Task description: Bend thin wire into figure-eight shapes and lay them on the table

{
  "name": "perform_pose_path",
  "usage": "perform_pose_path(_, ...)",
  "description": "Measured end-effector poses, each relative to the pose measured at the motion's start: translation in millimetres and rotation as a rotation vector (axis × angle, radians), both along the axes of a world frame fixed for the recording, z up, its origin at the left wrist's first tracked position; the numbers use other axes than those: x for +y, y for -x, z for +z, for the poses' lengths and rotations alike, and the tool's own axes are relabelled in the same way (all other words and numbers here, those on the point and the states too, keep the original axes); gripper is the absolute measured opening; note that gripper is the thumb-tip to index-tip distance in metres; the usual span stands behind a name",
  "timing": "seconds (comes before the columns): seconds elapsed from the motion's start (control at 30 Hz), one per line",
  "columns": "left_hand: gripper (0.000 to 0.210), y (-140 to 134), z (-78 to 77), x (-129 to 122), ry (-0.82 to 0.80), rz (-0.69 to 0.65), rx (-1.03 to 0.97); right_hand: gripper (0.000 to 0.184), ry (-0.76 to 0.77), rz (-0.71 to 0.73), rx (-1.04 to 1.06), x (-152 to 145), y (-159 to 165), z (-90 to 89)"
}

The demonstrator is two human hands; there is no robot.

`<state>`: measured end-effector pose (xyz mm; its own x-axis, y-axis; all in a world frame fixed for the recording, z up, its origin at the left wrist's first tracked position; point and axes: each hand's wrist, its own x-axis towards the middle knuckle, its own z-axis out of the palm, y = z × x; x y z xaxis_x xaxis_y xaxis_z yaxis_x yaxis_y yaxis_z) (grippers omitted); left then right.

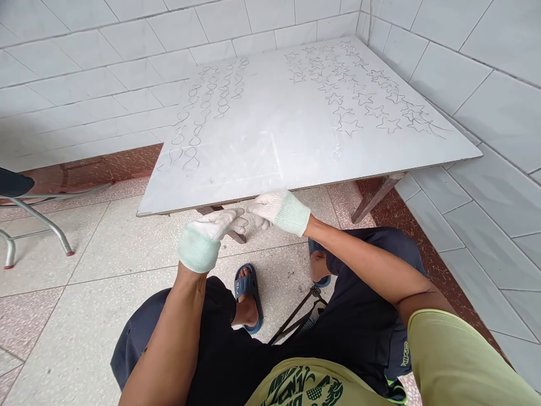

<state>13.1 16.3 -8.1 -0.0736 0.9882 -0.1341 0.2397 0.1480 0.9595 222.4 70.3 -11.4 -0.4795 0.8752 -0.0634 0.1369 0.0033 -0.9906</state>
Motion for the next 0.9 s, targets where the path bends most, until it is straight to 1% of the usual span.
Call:
perform_pose_path(0.13, 0.049, -2, -1.9, 0, -0.052, 0.053, -0.006, 0.044, -0.013, -0.064, -0.029, 1, 2, 5.4)
perform_pose_path(0.2, 0.053, -2, -3.5, 1, -0.056, 0.063, -0.047, 0.041, 0.028, -0.091, -0.062, 1, 3, 7.4)
perform_pose_path(0.23, 0.055, -2, -4.6, 2, -0.054, 0.068, -0.064, 0.037, 0.058, -0.089, -0.088, 0, 4, 7.2)
perform_pose_path(0.33, 0.060, -2, -9.4, 3, -0.041, 0.086, -0.063, 0.025, 0.125, -0.020, -0.120, -2, 6, 0.3)
perform_pose_path(0.4, 0.061, -2, -11.9, 2, -0.029, 0.090, -0.050, 0.022, 0.112, 0.037, -0.073, -4, 6, -7.3)
perform_pose_path(0.47, 0.060, -1, -12.0, 2, -0.022, 0.091, -0.043, 0.022, 0.078, 0.058, -0.018, -5, 6, -13.0)
perform_pose_path(0.53, 0.057, -1, -9.5, 2, 0.012, 0.054, -0.035, 0.025, 0.056, 0.043, 0.023, -6, 6, -14.4)
perform_pose_path(0.67, 0.043, -1, -4.8, 5, 0.113, -0.103, -0.045, 0.028, 0.016, 0.012, 0.036, -9, 5, -6.9)
perform_pose_path(0.73, 0.041, -1, -6.5, 8, 0.132, -0.128, -0.108, 0.027, 0.009, 0.008, 0.014, -11, 5, -2.9)
perform_pose_path(0.83, 0.045, -2, -12.5, 14, 0.213, -0.182, -0.241, 0.027, 0.004, 0.008, -0.032, -12, 4, -0.4)
perform_pose_path(0.9, 0.048, -5, -16.2, 15, 0.266, -0.208, -0.321, 0.027, -0.031, 0.011, -0.067, -13, 2, 0.5)
